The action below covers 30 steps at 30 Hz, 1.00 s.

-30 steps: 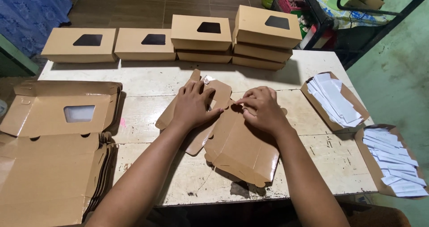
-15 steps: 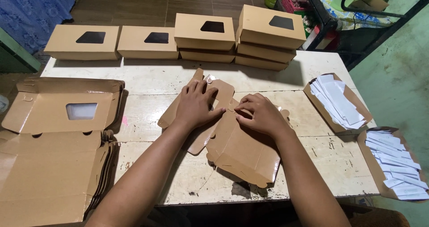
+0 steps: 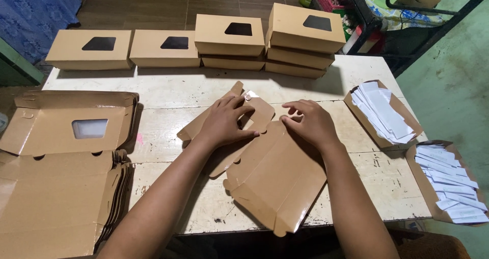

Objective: Assembling a cardboard box by folding flaps and inserting a paper liner.

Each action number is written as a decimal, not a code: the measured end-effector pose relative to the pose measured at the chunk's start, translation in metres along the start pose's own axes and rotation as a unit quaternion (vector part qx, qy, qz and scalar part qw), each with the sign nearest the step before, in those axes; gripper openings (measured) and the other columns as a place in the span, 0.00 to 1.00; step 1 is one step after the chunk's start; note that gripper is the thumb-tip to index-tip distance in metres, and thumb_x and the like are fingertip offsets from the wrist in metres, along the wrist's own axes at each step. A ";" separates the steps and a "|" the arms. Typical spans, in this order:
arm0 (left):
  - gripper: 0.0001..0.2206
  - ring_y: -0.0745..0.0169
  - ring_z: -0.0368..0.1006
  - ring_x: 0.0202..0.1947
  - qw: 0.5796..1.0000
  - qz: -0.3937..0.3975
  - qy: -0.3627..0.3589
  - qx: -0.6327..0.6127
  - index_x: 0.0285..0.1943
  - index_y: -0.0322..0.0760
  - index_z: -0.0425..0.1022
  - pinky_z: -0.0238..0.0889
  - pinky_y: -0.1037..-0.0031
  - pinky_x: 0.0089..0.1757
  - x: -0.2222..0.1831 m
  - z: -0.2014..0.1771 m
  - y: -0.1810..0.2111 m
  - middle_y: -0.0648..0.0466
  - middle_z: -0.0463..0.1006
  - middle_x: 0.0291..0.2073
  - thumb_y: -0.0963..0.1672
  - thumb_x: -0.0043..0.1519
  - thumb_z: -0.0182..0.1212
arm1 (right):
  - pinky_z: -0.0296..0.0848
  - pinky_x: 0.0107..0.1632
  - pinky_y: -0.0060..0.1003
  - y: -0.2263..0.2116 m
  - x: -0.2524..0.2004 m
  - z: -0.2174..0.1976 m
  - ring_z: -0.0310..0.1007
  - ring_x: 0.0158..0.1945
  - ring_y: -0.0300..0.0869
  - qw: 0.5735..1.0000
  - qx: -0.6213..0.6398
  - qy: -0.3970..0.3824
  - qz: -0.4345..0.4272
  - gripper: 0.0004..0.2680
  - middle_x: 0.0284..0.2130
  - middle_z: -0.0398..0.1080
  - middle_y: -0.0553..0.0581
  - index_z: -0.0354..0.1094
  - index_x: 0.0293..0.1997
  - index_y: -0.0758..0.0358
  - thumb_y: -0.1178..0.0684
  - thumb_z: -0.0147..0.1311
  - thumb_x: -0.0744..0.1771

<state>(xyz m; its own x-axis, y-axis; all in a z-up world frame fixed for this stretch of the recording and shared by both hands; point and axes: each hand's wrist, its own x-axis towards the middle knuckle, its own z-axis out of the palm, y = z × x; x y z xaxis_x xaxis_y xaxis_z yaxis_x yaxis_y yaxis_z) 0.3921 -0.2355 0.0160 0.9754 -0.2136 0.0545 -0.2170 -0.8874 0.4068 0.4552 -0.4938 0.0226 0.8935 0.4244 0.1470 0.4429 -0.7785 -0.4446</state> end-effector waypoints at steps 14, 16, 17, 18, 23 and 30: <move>0.20 0.47 0.76 0.54 0.985 0.090 0.139 0.055 0.49 0.50 0.83 0.68 0.61 0.50 0.007 0.016 -0.029 0.52 0.81 0.48 0.57 0.54 0.69 | 0.67 0.60 0.44 -0.003 0.000 -0.008 0.69 0.53 0.49 0.985 0.135 -0.106 0.027 0.18 0.46 0.75 0.57 0.75 0.58 0.52 0.53 0.66 0.62; 0.21 0.46 0.75 0.55 0.987 0.073 0.131 0.055 0.52 0.49 0.82 0.69 0.62 0.50 0.004 0.013 -0.029 0.51 0.80 0.50 0.57 0.55 0.68 | 0.68 0.59 0.43 -0.003 0.000 -0.005 0.69 0.51 0.47 0.982 0.150 -0.112 0.019 0.18 0.47 0.75 0.56 0.75 0.59 0.51 0.54 0.64 0.62; 0.20 0.46 0.73 0.59 0.994 0.062 0.089 0.021 0.54 0.49 0.81 0.68 0.62 0.53 0.001 0.008 -0.029 0.51 0.79 0.53 0.55 0.56 0.66 | 0.68 0.60 0.44 -0.005 -0.002 -0.004 0.70 0.51 0.48 0.978 0.171 -0.117 0.002 0.18 0.47 0.76 0.58 0.74 0.60 0.52 0.57 0.60 0.63; 0.20 0.46 0.71 0.62 0.997 0.051 0.047 -0.014 0.56 0.48 0.81 0.67 0.62 0.56 -0.001 0.003 -0.029 0.51 0.77 0.57 0.53 0.58 0.65 | 0.69 0.60 0.46 -0.007 -0.003 -0.003 0.71 0.51 0.50 0.974 0.192 -0.121 -0.015 0.19 0.48 0.76 0.60 0.73 0.61 0.53 0.61 0.57 0.63; 0.20 0.42 0.62 0.70 0.995 0.048 -0.007 -0.085 0.59 0.48 0.80 0.61 0.56 0.62 -0.003 -0.007 -0.028 0.50 0.74 0.64 0.51 0.57 0.63 | 0.68 0.63 0.47 -0.022 -0.010 -0.019 0.72 0.55 0.50 0.939 0.283 -0.193 -0.013 0.18 0.51 0.75 0.64 0.73 0.60 0.61 0.64 0.52 0.63; 0.10 0.39 0.69 0.65 0.973 0.060 -0.013 -0.224 0.37 0.44 0.85 0.62 0.52 0.62 -0.003 -0.016 -0.026 0.47 0.84 0.50 0.45 0.51 0.59 | 0.67 0.57 0.46 -0.016 -0.006 -0.016 0.67 0.50 0.50 0.939 0.205 -0.268 -0.069 0.13 0.45 0.73 0.58 0.77 0.54 0.60 0.52 0.59 0.65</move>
<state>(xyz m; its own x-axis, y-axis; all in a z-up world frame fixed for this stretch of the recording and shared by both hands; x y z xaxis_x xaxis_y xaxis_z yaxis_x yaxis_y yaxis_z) 0.3951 -0.2053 0.0195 0.9417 -0.3195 0.1054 -0.2848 -0.5904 0.7552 0.4437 -0.4915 0.0432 0.6161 0.7648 -0.1886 0.3875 -0.5027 -0.7727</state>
